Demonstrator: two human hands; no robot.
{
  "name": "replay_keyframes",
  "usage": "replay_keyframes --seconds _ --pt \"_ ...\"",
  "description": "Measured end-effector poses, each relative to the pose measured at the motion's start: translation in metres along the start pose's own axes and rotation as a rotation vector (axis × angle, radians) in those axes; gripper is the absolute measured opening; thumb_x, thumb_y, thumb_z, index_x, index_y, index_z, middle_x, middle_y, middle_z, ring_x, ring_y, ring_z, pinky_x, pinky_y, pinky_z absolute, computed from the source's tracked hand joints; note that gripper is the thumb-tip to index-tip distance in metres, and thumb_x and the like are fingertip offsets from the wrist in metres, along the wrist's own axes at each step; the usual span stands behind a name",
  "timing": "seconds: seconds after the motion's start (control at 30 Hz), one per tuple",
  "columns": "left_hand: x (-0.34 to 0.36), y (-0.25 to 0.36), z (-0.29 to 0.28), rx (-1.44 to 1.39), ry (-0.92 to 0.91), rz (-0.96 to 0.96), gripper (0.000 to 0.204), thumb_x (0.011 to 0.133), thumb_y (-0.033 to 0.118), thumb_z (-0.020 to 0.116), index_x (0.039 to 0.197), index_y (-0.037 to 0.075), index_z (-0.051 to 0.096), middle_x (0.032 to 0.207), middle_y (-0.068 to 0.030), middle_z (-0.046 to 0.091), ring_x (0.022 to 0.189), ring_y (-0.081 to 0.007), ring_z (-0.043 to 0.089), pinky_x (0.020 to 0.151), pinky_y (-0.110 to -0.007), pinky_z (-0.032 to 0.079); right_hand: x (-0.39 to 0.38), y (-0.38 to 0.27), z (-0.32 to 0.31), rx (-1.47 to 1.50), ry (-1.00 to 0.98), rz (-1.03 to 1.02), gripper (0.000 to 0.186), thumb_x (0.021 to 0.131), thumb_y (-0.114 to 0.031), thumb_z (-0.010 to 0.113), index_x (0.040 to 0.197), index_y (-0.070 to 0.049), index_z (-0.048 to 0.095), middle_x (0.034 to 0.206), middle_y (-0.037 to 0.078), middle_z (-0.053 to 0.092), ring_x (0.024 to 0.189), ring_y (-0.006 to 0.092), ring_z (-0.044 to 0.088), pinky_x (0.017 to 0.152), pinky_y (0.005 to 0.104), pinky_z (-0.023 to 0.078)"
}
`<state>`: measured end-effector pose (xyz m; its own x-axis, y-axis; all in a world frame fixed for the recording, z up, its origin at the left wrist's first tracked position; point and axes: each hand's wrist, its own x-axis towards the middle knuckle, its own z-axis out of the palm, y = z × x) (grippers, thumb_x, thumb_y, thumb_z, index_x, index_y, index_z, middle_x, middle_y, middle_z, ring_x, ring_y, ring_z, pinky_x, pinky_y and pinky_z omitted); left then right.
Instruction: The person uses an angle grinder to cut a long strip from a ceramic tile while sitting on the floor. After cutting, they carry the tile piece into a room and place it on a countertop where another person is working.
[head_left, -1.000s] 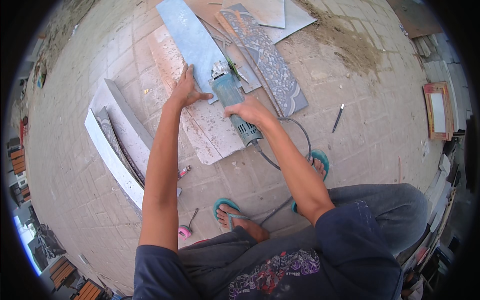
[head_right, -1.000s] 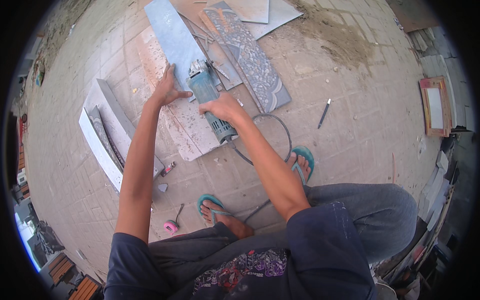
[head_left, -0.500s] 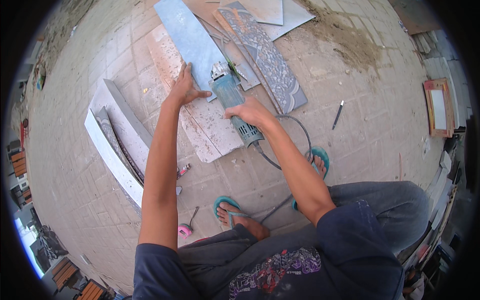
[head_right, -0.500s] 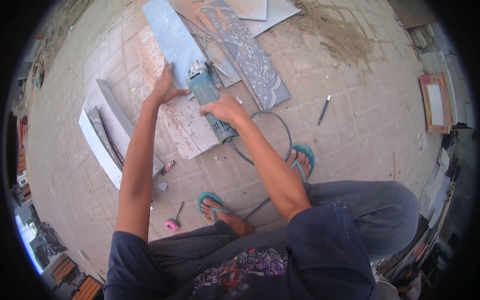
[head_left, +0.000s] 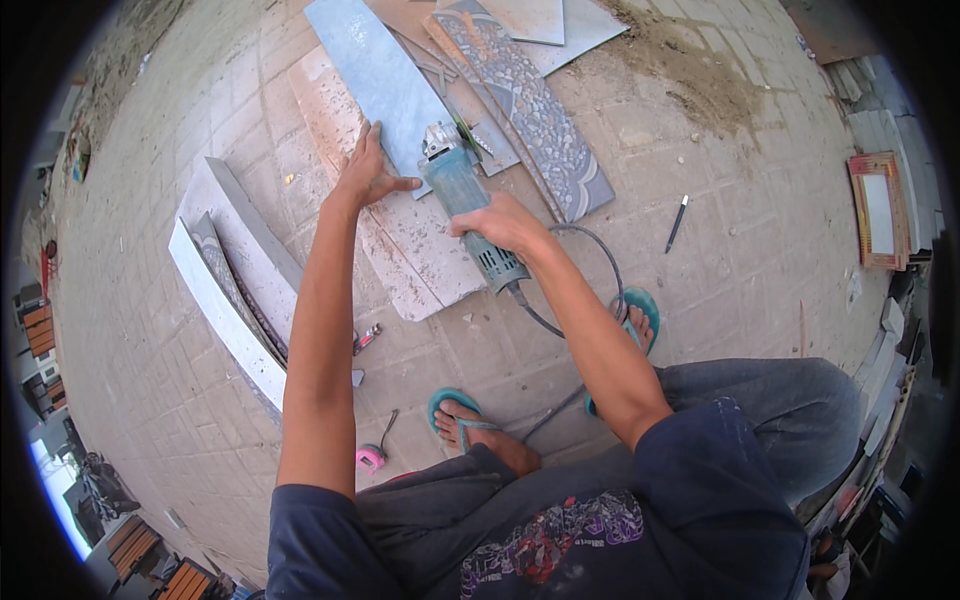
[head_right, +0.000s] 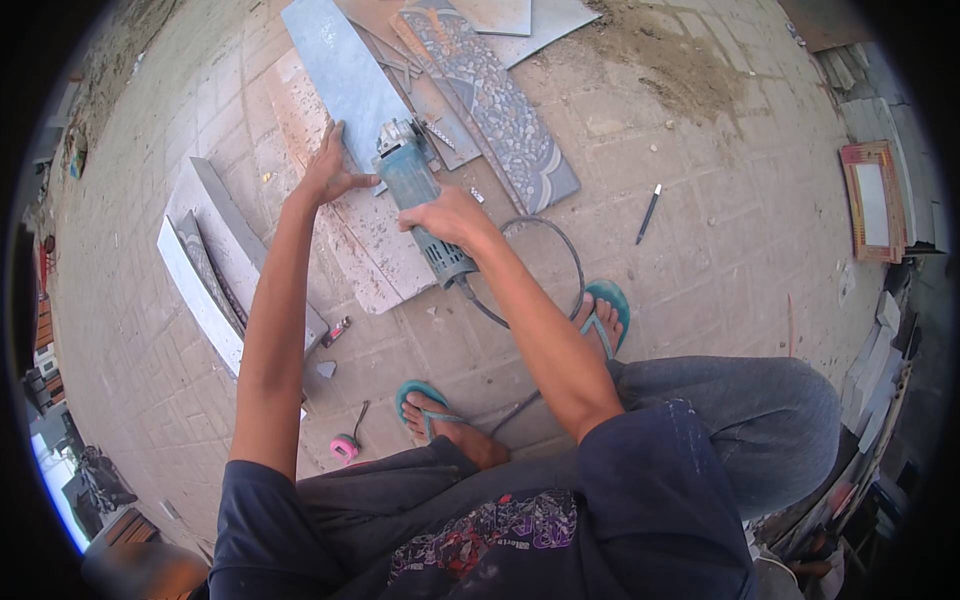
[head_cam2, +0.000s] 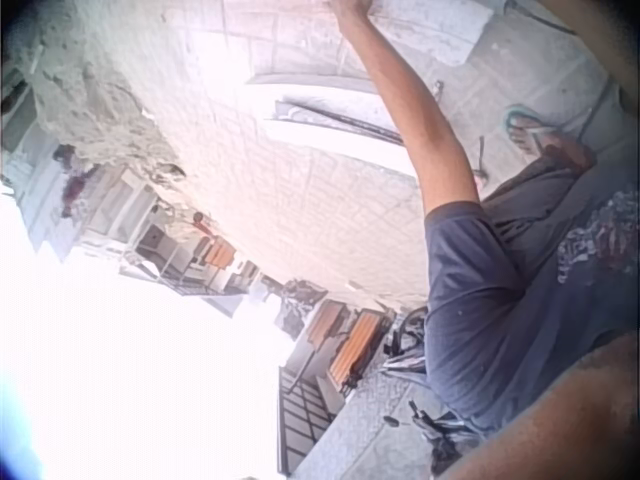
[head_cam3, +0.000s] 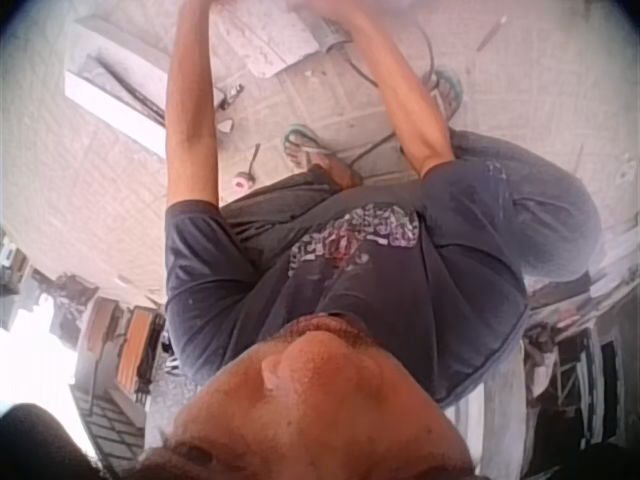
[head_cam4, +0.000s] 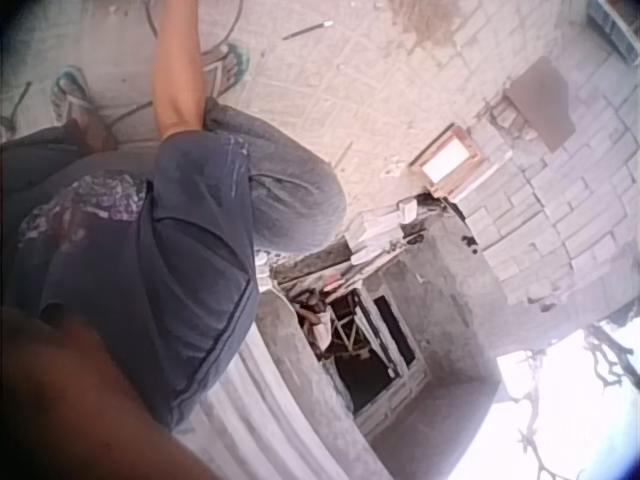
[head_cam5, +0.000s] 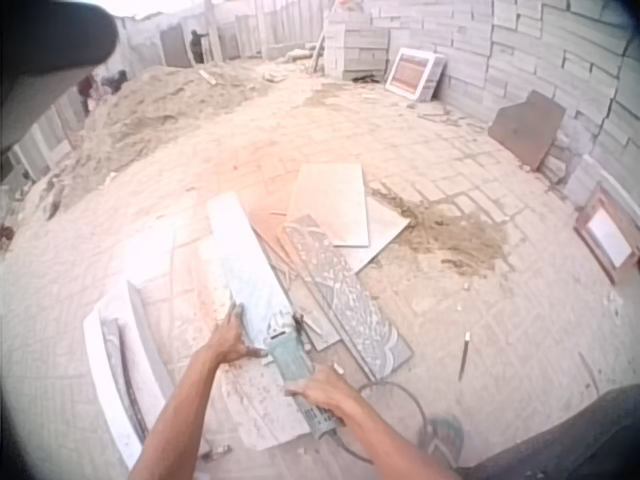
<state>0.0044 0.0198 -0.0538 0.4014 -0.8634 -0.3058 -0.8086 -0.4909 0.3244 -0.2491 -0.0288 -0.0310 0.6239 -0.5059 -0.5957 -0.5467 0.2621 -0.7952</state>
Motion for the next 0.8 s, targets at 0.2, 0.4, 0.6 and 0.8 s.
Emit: replay_keyframes --seconds 0.2,0.4,0.6,0.8 --pt "0.0 0.005 0.0 0.007 -0.007 -0.005 0.136 0.052 0.048 0.091 0.154 0.002 0.013 0.161 -0.0205 0.013 0.149 -0.0328 0.018 0.12 -0.055 0.015 -0.003 0.006 -0.001 0.011 0.028 -0.025 0.041 0.062 -0.028 0.076 0.088 0.002 0.069 0.083 0.013 0.068 0.074 0.0227 0.063 0.068 0.0328 0.048" --pt "-0.007 0.005 -0.006 0.005 -0.014 -0.021 0.137 0.051 0.049 0.092 0.154 0.003 0.014 0.161 -0.0204 0.013 0.149 -0.033 0.018 0.121 -0.051 0.016 0.005 -0.01 -0.002 0.011 0.018 -0.018 0.048 0.059 -0.029 0.077 0.092 0.005 0.069 0.087 0.018 0.068 0.079 0.0262 0.065 0.072 0.0343 0.05" --pt "-0.015 0.003 -0.006 -0.013 0.0 -0.077 0.138 0.046 0.054 0.092 0.154 0.011 0.019 0.162 -0.0193 0.011 0.148 -0.0324 0.021 0.12 -0.056 0.016 -0.003 -0.063 -0.022 0.103 0.051 -0.062 0.045 0.061 -0.025 0.076 0.095 0.004 0.068 0.084 0.013 0.066 0.072 0.0236 0.062 0.067 0.0337 0.048" --pt "-0.096 0.125 0.019 -0.329 0.197 0.328 0.079 0.081 0.027 0.076 0.144 0.004 0.035 0.12 -0.0204 0.055 0.097 -0.0346 0.061 0.091 -0.045 0.045 -0.023 -0.076 -0.1 0.085 0.151 -0.208 0.029 0.07 -0.024 0.073 0.087 -0.002 0.066 0.075 0.006 0.062 0.062 0.0158 0.058 0.057 0.0298 0.046"
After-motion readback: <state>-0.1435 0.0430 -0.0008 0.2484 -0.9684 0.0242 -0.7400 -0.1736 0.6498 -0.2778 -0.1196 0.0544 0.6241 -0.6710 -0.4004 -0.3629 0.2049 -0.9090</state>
